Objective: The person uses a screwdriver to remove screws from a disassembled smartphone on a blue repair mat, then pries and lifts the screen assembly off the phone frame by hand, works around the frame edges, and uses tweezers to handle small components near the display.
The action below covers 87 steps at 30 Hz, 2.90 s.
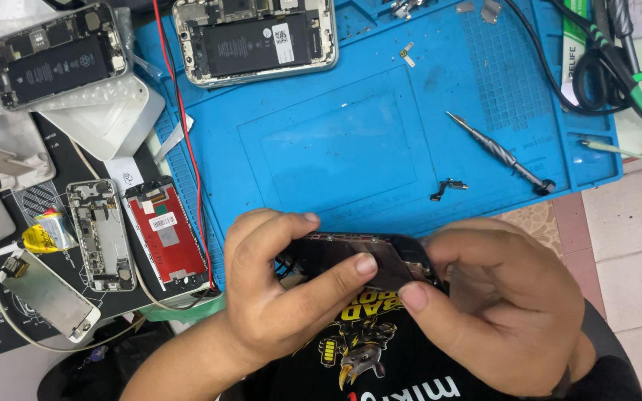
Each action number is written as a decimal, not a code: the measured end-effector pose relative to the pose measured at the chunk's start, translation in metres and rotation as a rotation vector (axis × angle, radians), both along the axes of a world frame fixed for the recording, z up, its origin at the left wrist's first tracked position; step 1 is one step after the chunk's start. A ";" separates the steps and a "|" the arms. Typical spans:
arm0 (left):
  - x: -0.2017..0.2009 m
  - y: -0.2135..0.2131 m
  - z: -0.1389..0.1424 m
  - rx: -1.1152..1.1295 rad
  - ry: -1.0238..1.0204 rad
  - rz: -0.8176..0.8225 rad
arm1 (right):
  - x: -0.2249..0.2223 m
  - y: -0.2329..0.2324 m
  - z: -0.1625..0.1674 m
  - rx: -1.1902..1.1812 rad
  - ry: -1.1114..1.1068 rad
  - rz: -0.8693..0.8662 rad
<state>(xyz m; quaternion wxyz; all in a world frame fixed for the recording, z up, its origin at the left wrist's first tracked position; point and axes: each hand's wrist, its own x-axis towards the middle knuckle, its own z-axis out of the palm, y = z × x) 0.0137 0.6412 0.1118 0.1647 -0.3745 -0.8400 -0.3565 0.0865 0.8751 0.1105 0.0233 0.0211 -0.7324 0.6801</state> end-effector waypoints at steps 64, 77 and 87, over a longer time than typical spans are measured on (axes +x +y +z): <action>0.026 0.004 -0.008 0.029 0.045 0.055 | 0.008 -0.014 0.019 0.028 -0.014 -0.110; 0.043 0.020 0.013 0.408 -0.726 0.154 | -0.009 -0.020 0.016 -0.165 -0.093 -0.221; 0.051 0.016 -0.004 0.826 -1.408 -0.192 | -0.006 -0.020 0.007 -0.070 0.050 -0.180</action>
